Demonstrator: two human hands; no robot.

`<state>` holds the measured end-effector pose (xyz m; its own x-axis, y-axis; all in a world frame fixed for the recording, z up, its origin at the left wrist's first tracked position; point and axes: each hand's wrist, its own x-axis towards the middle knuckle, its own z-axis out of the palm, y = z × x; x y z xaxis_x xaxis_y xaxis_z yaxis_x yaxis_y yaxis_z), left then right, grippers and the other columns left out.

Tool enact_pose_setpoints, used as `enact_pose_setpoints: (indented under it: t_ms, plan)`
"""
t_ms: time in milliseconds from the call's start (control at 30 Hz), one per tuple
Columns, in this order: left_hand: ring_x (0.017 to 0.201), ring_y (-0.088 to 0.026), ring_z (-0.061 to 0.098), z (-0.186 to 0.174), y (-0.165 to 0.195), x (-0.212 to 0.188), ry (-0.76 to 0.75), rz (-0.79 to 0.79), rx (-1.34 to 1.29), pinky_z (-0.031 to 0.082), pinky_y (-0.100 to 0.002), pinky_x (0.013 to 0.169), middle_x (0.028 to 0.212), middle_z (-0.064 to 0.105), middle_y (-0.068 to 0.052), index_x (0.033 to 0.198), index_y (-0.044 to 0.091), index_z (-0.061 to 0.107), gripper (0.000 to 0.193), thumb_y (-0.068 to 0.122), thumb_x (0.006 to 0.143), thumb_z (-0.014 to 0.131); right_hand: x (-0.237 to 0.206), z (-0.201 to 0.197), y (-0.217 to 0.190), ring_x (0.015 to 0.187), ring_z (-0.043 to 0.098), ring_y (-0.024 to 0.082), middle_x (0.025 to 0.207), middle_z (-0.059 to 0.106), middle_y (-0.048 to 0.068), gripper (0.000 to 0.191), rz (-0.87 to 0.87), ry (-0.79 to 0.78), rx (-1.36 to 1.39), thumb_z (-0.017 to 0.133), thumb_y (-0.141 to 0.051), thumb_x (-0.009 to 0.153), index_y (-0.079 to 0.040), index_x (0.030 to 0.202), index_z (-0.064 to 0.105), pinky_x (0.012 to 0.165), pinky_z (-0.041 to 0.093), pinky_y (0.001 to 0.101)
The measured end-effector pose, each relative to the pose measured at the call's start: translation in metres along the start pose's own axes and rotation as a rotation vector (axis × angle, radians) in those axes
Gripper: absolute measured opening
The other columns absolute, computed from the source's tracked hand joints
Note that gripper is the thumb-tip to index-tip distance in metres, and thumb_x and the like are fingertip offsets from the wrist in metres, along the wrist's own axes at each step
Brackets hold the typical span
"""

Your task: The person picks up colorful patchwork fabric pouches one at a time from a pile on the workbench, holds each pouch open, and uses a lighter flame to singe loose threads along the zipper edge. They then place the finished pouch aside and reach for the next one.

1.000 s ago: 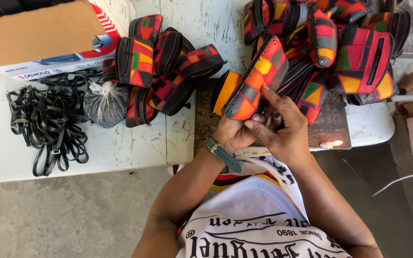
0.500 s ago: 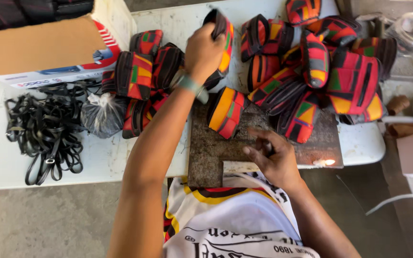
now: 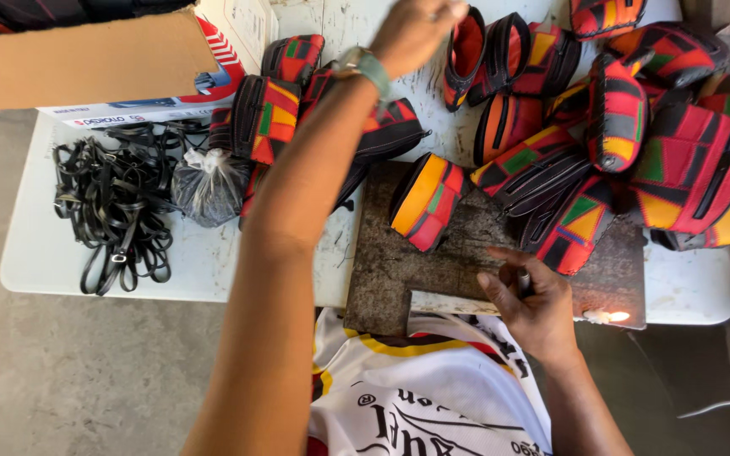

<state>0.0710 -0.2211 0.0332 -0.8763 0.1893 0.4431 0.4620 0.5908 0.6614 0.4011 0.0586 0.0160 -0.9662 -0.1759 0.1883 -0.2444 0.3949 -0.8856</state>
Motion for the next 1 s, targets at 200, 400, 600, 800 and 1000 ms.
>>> enact_pose_setpoints:
  t_ms: [200,400,600,800,1000]
  plan:
    - [0.120,-0.041,0.058,-0.047,-0.001,-0.073,-0.666,-0.242,0.406,0.045,-0.046,0.100,0.132,0.058,-0.025,0.145,0.007,0.044,0.109,0.062,0.063,0.090,0.003,0.012,-0.009,0.058,0.038,0.003,0.069,0.050,-0.005,0.034,0.019,-0.040,0.004,0.080,-0.010,0.087,-0.005,0.119,0.070,0.051,0.035,0.0199]
    - [0.101,-0.036,0.077,-0.039,0.004,-0.091,-0.516,-0.426,0.345,0.056,-0.044,0.090,0.105,0.079,-0.020,0.136,0.012,0.058,0.058,0.028,0.081,0.067,-0.001,0.013,-0.017,0.058,0.039,0.003,0.068,0.051,-0.006,0.034,0.052,-0.067,-0.027,0.079,-0.011,0.086,-0.006,0.119,0.071,0.052,0.037,0.0198]
    - [0.089,-0.017,0.069,-0.059,-0.001,-0.116,0.111,-0.177,-0.539,0.055,-0.029,0.080,0.100,0.078,-0.010,0.115,-0.001,0.072,0.025,0.001,0.098,0.054,0.008,0.015,-0.011,0.062,0.039,0.004,0.070,0.049,-0.005,0.031,0.040,-0.008,0.026,0.079,-0.011,0.089,-0.006,0.119,0.072,0.054,0.036,0.0206]
    - [0.092,-0.011,0.069,-0.049,0.065,-0.147,0.048,-0.061,-0.580,0.056,-0.027,0.084,0.103,0.077,-0.008,0.120,-0.003,0.068,0.024,0.003,0.099,0.059,0.028,0.011,-0.017,0.071,0.050,0.002,0.089,0.064,-0.001,0.041,0.008,0.028,0.132,0.078,-0.010,0.092,-0.003,0.130,0.064,0.061,0.043,0.0189]
    - [0.094,-0.012,0.071,-0.045,0.118,-0.160,0.056,0.008,-0.510,0.057,-0.028,0.086,0.106,0.078,-0.010,0.124,-0.002,0.065,0.026,0.001,0.099,0.055,0.042,0.004,-0.036,0.069,0.056,0.003,0.110,0.072,0.004,0.061,0.097,0.023,0.240,0.078,-0.014,0.091,-0.003,0.144,0.049,0.054,0.045,0.0190]
